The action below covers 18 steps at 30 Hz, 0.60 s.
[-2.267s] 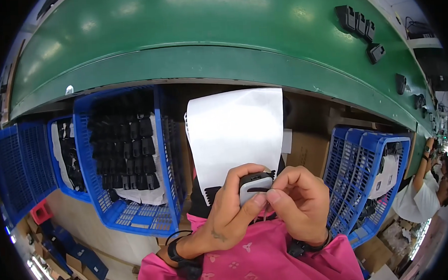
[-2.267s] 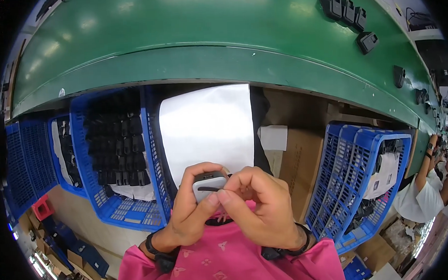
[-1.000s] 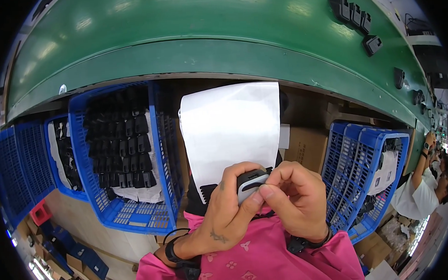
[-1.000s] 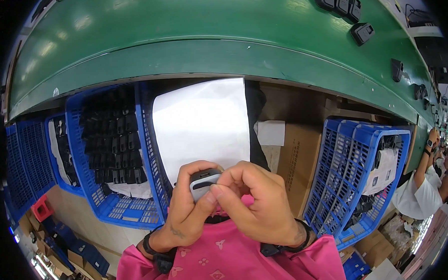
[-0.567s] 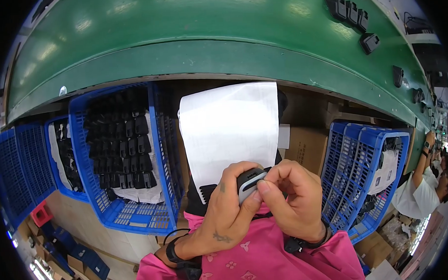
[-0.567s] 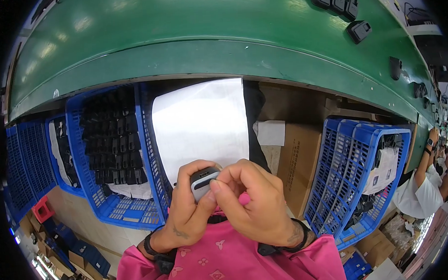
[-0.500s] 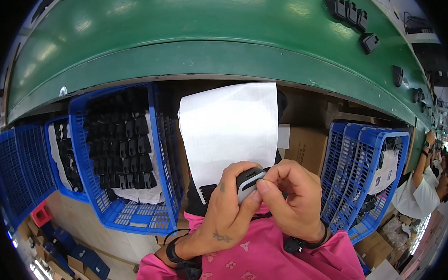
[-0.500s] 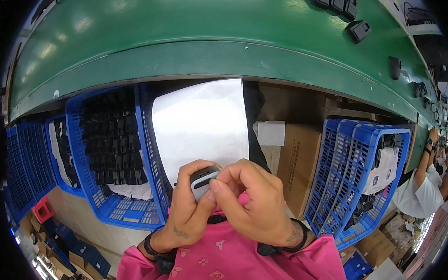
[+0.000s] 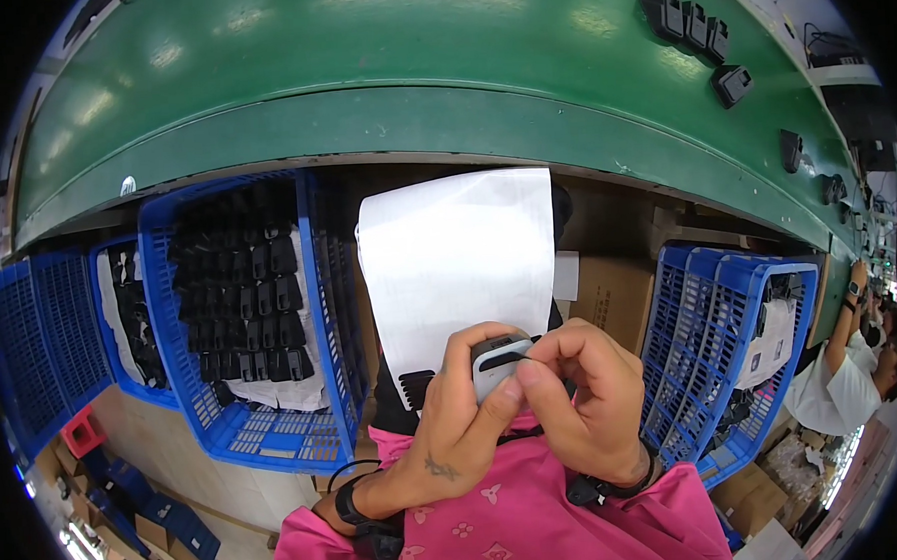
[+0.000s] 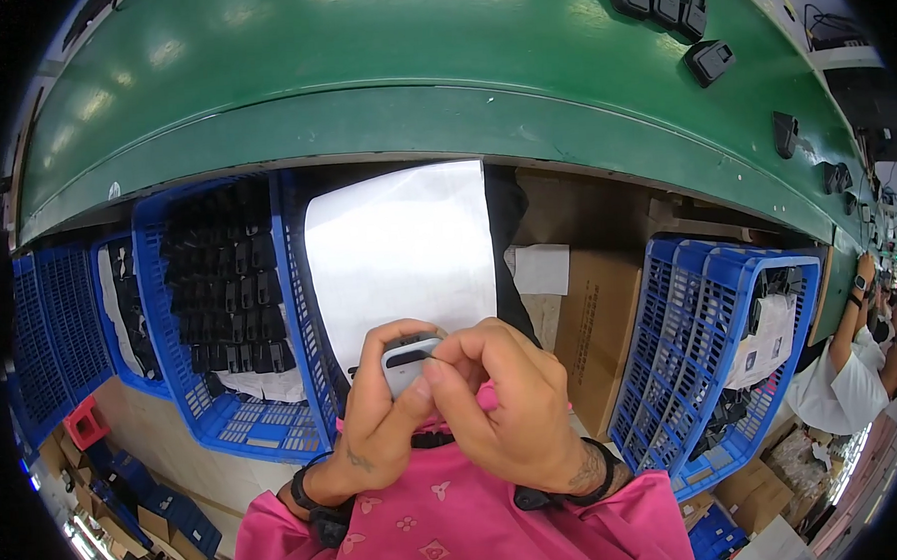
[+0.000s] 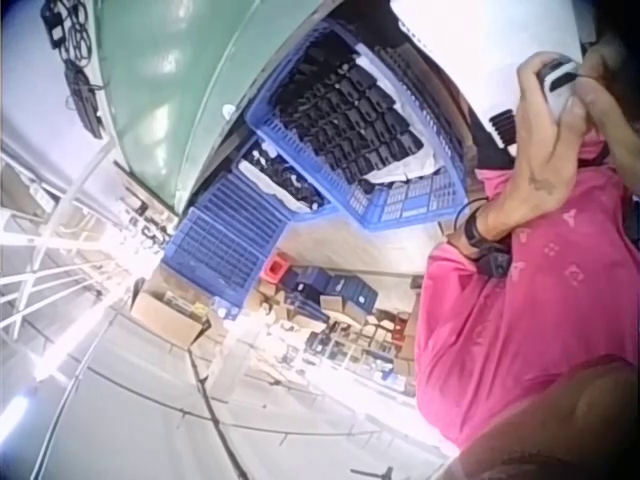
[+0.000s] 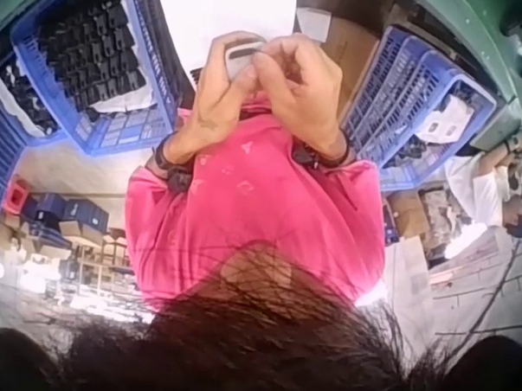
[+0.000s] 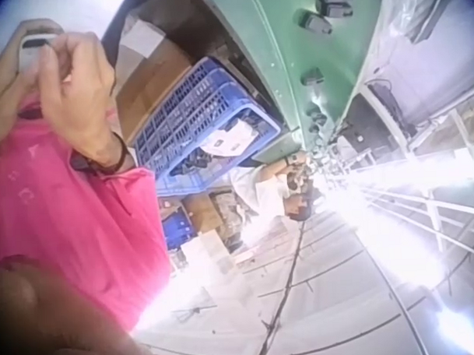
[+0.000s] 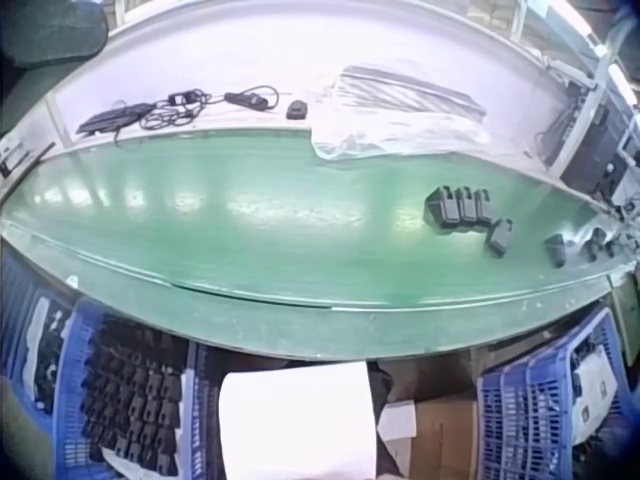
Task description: Sorting and packaging small electronic components into crates with protective foam.
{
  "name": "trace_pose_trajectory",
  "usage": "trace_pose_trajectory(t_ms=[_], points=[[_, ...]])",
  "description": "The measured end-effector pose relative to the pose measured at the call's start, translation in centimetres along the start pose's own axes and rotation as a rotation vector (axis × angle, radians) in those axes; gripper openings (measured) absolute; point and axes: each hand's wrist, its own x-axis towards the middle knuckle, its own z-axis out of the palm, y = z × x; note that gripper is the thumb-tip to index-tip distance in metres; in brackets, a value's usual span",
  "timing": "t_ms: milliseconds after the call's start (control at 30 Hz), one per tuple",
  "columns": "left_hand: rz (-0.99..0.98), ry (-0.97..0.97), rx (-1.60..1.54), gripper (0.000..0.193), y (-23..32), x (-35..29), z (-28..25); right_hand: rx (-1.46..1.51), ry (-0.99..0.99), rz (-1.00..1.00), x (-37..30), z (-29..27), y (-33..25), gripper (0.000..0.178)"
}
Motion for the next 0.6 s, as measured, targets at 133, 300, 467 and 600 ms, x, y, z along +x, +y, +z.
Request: trace_pose_trajectory(t_ms=[133,300,467,600], points=[[-0.069,0.013,-0.086,0.043,0.4,0.1,-0.1,0.01,0.01,-0.004,-0.2,0.0,0.0,0.007],[-0.071,0.047,-0.112,0.042,-0.3,0.0,-0.3,0.072,0.072,0.097,-0.5,0.4,-0.2,0.013],[-0.124,0.104,-0.277,0.04,-1.3,-0.1,-0.6,0.134,0.219,0.112,-1.0,0.6,0.7,0.013],[-0.157,0.064,-0.403,0.039,-0.7,-0.1,-0.7,0.074,0.144,0.065,-0.4,0.1,0.6,0.012]])
